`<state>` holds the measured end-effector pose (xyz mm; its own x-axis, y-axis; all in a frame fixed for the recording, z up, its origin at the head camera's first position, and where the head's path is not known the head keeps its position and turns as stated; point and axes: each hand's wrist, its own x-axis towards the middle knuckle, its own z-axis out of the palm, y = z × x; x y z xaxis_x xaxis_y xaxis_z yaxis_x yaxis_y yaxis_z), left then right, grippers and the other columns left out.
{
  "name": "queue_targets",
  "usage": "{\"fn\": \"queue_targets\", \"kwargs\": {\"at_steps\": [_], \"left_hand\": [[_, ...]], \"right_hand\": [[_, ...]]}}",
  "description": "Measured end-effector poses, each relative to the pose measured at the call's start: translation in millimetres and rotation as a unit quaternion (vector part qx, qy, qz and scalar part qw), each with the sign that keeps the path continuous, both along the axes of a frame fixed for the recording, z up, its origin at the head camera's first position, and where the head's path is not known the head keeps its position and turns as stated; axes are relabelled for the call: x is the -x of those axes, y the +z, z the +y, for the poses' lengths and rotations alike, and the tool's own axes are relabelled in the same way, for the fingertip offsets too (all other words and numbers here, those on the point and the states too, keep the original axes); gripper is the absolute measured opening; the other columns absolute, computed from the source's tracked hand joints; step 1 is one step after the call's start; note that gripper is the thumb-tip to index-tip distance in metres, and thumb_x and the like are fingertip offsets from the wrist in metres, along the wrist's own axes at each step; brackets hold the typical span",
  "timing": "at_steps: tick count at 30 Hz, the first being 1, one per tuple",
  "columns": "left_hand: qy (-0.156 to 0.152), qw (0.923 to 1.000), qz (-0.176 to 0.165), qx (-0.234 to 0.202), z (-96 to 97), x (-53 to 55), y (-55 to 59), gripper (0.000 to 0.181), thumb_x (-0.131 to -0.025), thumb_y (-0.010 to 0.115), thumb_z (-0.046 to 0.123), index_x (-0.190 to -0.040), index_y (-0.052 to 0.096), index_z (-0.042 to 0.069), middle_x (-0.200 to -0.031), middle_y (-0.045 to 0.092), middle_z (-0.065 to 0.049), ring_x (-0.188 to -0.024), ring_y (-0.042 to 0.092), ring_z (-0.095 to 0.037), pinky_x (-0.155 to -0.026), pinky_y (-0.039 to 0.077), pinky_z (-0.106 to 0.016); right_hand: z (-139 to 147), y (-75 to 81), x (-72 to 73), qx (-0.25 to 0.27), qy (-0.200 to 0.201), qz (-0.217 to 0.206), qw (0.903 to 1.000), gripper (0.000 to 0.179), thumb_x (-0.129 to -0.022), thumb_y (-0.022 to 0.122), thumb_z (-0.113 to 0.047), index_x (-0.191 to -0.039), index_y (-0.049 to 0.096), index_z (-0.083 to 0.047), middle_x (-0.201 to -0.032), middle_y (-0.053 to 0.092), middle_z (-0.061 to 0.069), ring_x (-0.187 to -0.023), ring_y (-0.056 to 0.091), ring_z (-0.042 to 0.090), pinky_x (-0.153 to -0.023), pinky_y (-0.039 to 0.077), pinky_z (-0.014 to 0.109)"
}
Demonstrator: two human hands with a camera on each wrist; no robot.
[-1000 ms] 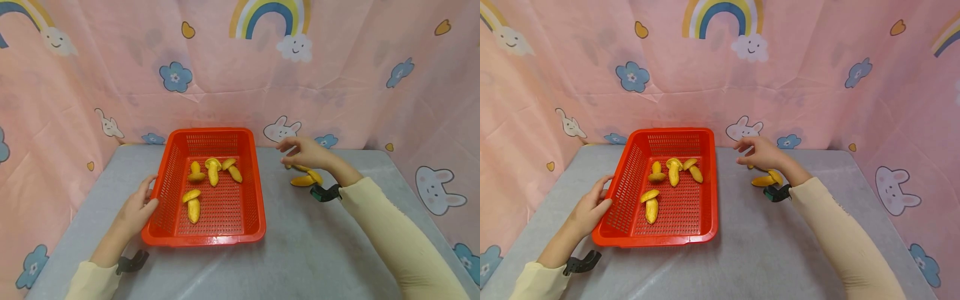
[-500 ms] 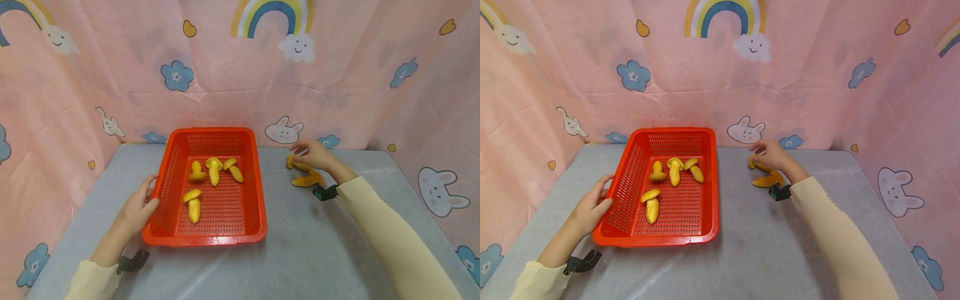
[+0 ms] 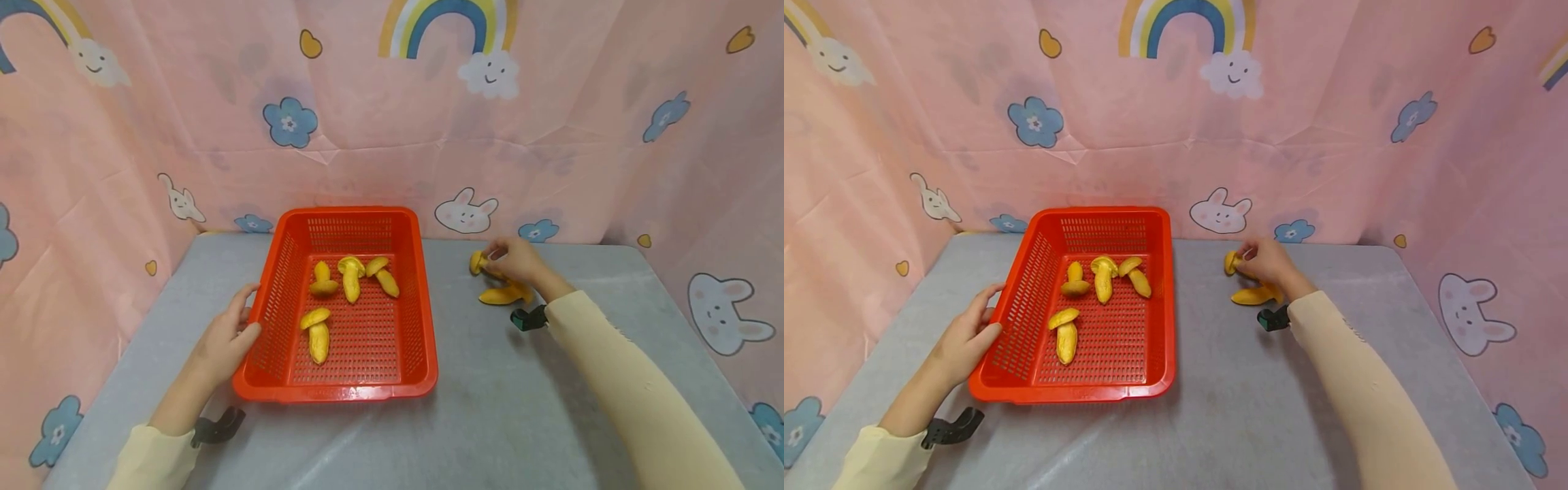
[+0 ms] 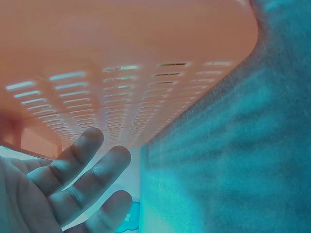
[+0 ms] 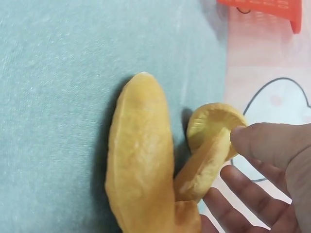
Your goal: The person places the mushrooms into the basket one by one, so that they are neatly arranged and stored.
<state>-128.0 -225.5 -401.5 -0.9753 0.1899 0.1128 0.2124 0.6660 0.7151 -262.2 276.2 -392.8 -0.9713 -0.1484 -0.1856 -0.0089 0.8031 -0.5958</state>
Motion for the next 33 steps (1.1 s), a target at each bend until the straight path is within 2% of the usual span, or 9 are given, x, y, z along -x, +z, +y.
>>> {"fn": "queue_targets", "kwargs": {"at_steps": [10, 16, 26, 33], "left_hand": [[0.0, 1.0, 0.005, 0.001, -0.1, -0.3, -0.7, 0.059, -0.092, 0.043, 0.009, -0.148, 0.027, 0.01, -0.112, 0.067, -0.019, -0.093, 0.069, -0.026, -0.075, 0.054, -0.032], [0.0, 1.0, 0.004, 0.001, 0.5, -0.3, 0.3, 0.059, -0.092, 0.043, 0.01, -0.148, 0.027, 0.009, -0.112, 0.067, -0.019, -0.093, 0.069, -0.027, -0.074, 0.055, -0.031], [0.004, 1.0, 0.0, -0.002, 0.7, -1.1, 0.3, 0.06, -0.092, 0.043, 0.009, -0.149, 0.026, 0.01, -0.114, 0.066, -0.02, -0.095, 0.068, -0.027, -0.076, 0.054, -0.034], [0.005, 1.0, 0.004, 0.003, 1.0, -0.3, 0.2, 0.06, -0.092, 0.043, 0.01, -0.149, 0.026, 0.01, -0.114, 0.066, -0.019, -0.095, 0.068, -0.027, -0.076, 0.054, -0.033]], "right_hand": [[2.4, -11.8, 5.7, -0.012, -0.008, 0.01, 0.9998, 0.031, -0.089, 0.062, -0.018, -0.115, 0.061, -0.002, -0.12, 0.058, 0.025, -0.103, 0.056, 0.036, -0.081, 0.052, 0.038], [3.0, -15.9, 6.9, -0.013, 0.0, 0.019, 0.9997, 0.032, -0.087, 0.064, -0.015, -0.116, 0.061, -0.001, -0.12, 0.059, 0.026, -0.108, 0.055, 0.038, -0.089, 0.05, 0.045], [4.1, -18.4, 7.8, -0.005, 0.009, 0.031, 0.9995, 0.034, -0.088, 0.064, -0.013, -0.118, 0.059, 0.001, -0.122, 0.059, 0.027, -0.112, 0.054, 0.041, -0.093, 0.047, 0.05], [3.7, -18.1, 7.4, 0.007, -0.01, 0.043, 0.999, 0.034, -0.091, 0.06, -0.015, -0.121, 0.056, 0.0, -0.125, 0.057, 0.023, -0.109, 0.054, 0.039, -0.092, 0.049, 0.048]]}}
